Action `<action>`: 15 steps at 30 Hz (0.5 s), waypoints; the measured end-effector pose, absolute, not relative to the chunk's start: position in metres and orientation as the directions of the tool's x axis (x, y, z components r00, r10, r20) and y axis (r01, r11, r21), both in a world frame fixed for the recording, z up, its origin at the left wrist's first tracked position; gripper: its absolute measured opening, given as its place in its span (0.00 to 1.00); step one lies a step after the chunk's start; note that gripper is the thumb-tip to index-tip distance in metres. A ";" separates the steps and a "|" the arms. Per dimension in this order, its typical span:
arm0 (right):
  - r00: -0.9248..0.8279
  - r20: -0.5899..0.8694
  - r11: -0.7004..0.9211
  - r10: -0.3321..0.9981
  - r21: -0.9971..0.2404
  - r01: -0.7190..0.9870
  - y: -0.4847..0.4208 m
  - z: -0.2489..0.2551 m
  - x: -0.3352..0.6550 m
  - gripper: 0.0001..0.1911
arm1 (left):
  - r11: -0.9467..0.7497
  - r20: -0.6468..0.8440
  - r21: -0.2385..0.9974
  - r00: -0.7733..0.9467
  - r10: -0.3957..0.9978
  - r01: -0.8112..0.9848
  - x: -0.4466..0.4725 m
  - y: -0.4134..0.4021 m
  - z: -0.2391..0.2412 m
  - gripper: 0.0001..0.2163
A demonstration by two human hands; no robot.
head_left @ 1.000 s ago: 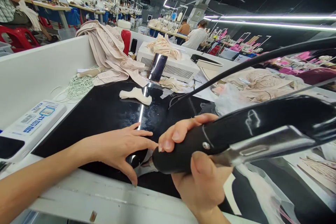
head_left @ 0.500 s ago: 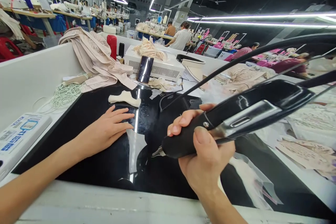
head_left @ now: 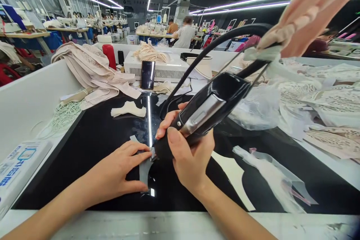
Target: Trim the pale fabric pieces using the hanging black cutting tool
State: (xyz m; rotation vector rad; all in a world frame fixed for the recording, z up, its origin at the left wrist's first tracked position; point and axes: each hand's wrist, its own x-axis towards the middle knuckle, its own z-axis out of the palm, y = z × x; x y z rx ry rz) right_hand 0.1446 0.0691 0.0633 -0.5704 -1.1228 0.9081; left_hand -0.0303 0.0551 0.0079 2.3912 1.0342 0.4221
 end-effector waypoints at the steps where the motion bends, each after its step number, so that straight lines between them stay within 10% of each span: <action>1: 0.154 0.511 0.532 0.846 -0.784 -0.320 0.069 0.062 0.145 0.19 | -0.587 0.072 0.550 0.667 0.742 0.594 -0.030 0.055 0.009 0.32; 15: 0.195 0.529 0.564 0.826 -0.783 -0.263 0.067 0.058 0.146 0.14 | -0.593 0.033 0.503 0.671 0.740 0.629 -0.033 0.051 0.009 0.33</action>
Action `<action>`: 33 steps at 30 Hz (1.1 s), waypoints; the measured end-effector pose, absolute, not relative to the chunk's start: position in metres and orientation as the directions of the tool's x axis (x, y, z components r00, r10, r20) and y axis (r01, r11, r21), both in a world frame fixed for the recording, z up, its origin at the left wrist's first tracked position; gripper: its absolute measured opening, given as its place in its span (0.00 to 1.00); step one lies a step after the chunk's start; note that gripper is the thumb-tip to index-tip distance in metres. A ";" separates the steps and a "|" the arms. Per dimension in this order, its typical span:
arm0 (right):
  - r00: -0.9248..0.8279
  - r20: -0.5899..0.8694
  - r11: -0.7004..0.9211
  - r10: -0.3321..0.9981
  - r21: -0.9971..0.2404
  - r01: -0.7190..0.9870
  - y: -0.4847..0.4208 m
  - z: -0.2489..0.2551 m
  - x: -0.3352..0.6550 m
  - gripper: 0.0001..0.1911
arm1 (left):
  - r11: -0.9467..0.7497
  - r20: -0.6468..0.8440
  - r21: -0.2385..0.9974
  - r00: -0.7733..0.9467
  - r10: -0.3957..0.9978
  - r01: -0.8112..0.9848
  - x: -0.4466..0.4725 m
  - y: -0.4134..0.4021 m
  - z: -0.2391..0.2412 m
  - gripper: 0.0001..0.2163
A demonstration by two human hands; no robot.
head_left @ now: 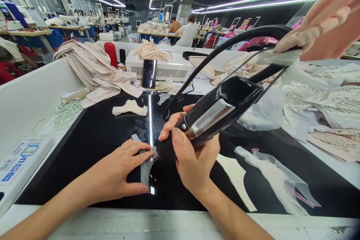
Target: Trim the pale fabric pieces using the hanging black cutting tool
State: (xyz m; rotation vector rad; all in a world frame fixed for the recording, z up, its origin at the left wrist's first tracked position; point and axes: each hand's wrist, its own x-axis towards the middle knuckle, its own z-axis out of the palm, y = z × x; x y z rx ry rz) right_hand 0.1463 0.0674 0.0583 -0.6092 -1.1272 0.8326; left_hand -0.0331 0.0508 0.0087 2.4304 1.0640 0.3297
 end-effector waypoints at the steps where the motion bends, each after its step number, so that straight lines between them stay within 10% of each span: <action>1: 0.193 0.527 0.561 0.828 -0.782 -0.271 0.067 0.058 0.146 0.14 | -0.587 0.024 0.503 0.669 0.743 0.634 -0.033 0.051 0.009 0.33; 33: 0.034 0.530 0.484 0.847 -0.744 -0.461 0.038 0.051 0.149 0.18 | -0.617 0.057 0.511 0.692 0.719 0.599 -0.027 0.053 0.016 0.30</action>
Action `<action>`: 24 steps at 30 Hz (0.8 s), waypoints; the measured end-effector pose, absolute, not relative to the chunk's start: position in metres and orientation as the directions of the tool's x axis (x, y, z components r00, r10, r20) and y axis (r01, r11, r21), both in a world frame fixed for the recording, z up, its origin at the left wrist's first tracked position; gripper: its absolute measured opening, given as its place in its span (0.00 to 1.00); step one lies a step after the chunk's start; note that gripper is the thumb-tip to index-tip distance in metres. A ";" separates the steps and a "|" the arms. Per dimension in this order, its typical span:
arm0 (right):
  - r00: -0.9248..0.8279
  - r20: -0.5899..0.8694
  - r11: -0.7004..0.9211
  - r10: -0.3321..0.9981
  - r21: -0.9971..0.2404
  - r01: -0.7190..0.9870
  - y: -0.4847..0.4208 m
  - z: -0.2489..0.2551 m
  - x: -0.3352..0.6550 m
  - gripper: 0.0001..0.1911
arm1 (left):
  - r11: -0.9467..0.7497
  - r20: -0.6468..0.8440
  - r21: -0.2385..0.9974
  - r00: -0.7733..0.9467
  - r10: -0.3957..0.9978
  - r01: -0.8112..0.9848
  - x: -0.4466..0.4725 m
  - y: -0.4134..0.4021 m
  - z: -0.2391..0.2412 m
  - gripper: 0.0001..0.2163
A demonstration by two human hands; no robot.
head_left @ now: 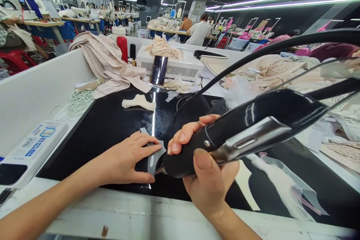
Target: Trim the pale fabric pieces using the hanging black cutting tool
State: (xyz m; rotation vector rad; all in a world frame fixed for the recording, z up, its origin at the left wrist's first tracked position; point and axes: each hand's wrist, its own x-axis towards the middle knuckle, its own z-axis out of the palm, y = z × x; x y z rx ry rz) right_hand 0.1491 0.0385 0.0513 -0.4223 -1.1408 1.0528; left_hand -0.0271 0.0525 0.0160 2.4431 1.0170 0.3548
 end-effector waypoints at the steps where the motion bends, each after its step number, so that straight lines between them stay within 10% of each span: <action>1: 0.035 0.531 0.486 0.847 -0.745 -0.458 0.038 0.051 0.149 0.18 | -0.617 0.061 0.513 0.692 0.719 0.597 -0.027 0.052 0.016 0.30; 10: 0.023 0.540 0.504 0.841 -0.768 -0.396 0.041 0.050 0.157 0.16 | -0.602 0.098 0.549 0.671 0.735 0.580 -0.028 0.053 0.010 0.32; 24: 0.203 0.535 0.570 0.820 -0.798 -0.198 0.059 0.060 0.197 0.18 | -0.730 0.247 0.437 0.711 0.658 0.525 -0.028 0.048 0.003 0.09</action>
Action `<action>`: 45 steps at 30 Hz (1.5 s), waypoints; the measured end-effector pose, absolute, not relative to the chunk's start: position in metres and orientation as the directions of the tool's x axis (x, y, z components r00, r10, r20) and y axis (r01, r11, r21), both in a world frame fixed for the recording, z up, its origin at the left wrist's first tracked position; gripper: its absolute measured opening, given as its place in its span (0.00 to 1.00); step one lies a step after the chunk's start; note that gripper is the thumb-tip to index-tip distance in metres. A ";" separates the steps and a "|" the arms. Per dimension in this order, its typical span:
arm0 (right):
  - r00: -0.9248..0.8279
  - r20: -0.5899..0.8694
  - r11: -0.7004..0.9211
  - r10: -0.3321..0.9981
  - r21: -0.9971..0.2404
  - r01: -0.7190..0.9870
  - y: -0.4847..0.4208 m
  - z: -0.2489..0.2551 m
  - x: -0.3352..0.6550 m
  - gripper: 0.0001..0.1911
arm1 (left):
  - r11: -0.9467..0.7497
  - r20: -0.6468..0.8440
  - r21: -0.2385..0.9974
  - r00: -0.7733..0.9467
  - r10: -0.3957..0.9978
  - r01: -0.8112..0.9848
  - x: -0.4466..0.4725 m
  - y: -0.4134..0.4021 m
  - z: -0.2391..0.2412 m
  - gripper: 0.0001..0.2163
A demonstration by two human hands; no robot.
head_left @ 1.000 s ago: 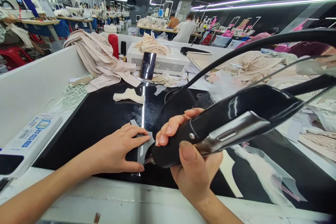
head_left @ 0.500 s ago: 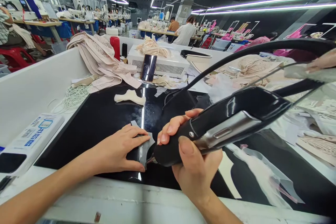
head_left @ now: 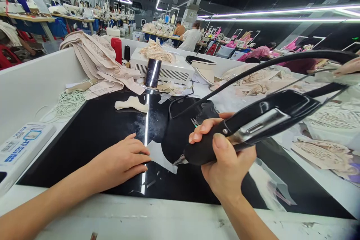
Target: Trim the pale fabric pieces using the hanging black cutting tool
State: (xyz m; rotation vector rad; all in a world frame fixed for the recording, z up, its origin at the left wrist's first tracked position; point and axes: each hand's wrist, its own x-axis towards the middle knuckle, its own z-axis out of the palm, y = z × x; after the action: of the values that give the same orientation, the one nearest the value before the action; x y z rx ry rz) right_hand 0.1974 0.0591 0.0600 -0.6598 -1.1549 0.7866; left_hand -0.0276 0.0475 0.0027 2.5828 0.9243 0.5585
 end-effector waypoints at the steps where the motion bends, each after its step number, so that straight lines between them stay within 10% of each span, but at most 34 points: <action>1: 0.218 0.537 0.574 0.815 -0.799 -0.178 0.060 0.060 0.199 0.18 | -0.732 0.244 0.445 0.717 0.653 0.516 -0.026 0.046 0.003 0.08; 45: 0.126 0.465 0.479 0.876 -0.815 -0.326 0.040 0.060 0.157 0.19 | -0.646 0.124 0.592 0.738 0.663 0.481 -0.025 0.040 0.012 0.20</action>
State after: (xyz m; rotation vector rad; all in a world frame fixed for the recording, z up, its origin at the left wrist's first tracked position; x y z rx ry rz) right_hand 0.1573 0.0405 0.0598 -0.6116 -1.1184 0.9592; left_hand -0.0245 0.0396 0.0124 2.4007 0.8637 0.4508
